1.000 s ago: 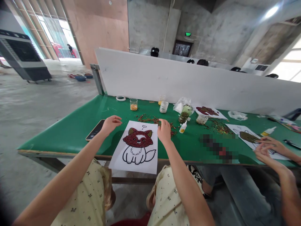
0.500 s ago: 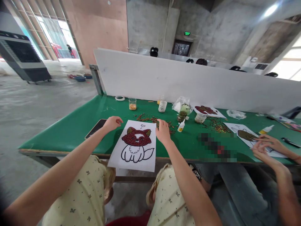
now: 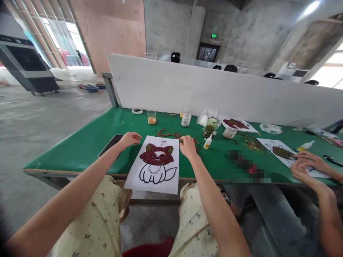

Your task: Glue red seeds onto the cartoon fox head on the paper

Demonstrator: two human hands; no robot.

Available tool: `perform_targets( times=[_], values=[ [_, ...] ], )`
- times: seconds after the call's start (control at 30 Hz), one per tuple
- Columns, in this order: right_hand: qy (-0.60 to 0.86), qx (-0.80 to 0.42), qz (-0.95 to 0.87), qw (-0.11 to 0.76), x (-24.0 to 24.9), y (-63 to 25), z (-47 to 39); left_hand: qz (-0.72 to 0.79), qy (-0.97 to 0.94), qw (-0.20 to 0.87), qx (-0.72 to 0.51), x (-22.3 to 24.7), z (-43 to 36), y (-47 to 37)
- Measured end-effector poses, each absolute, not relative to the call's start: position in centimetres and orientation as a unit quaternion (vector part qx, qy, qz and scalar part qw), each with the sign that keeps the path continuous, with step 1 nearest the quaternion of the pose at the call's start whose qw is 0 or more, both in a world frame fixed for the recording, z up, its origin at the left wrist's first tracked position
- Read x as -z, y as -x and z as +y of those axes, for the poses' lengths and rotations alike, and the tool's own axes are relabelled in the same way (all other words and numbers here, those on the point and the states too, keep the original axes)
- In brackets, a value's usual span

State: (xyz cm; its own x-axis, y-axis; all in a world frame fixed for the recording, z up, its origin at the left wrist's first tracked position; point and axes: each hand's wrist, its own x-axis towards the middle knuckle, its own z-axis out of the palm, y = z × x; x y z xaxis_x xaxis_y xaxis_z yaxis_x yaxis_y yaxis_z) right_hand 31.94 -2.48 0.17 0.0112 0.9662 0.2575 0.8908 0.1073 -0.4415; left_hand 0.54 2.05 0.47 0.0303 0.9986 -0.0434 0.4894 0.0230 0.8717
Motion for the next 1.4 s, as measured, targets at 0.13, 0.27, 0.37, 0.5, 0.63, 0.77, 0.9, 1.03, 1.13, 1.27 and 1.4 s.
perform_targets(
  times=[0.13, 0.27, 0.37, 0.5, 0.63, 0.77, 0.9, 1.03, 1.13, 1.27, 1.4],
  values=[
    [0.694, -0.081, -0.668, 0.256, -0.6, -34.4, -2.4, 0.609, -0.604, 0.378, -0.348, -0.4, 1.8, -0.5],
    [0.724, -0.076, -0.641, 0.243, -0.6, -36.7, -2.8, 0.62, -0.61, 0.354, -0.343, -0.4, 1.8, -0.5],
    [0.74, -0.076, -0.631, 0.22, -0.4, -37.2, -3.1, 0.631, -0.627, 0.318, -0.327, -0.5, 1.8, -0.7],
    [0.764, -0.091, -0.613, 0.179, -0.7, -36.9, -3.3, 0.652, -0.657, 0.235, -0.298, -0.7, 1.6, -0.7],
    [0.81, -0.105, -0.561, 0.135, -1.7, -37.6, -3.6, 0.669, -0.675, 0.158, -0.267, -1.1, 1.4, -0.3],
    [0.863, -0.113, -0.482, 0.103, -2.2, -39.9, -4.2, 0.68, -0.682, 0.127, -0.239, -1.5, 1.2, -0.2],
    [0.882, -0.125, -0.443, 0.099, -1.6, -41.9, -4.5, 0.681, -0.686, 0.117, -0.228, -1.8, 1.1, -0.3],
    [0.871, -0.113, -0.455, 0.146, -0.3, -42.9, -4.1, 0.674, -0.694, 0.107, -0.229, -1.6, 1.1, -0.4],
    [0.853, -0.098, -0.475, 0.192, 0.7, -43.2, -3.5, 0.67, -0.697, 0.109, -0.23, -1.5, 1.0, -0.4],
    [0.821, -0.098, -0.51, 0.236, 1.7, -43.4, -3.0, 0.669, -0.698, 0.106, -0.234, -1.5, 1.0, -0.5],
    [0.804, -0.086, -0.525, 0.265, 1.0, -42.5, -3.2, 0.668, -0.7, 0.088, -0.235, -1.6, 0.9, -0.6]
  ],
)
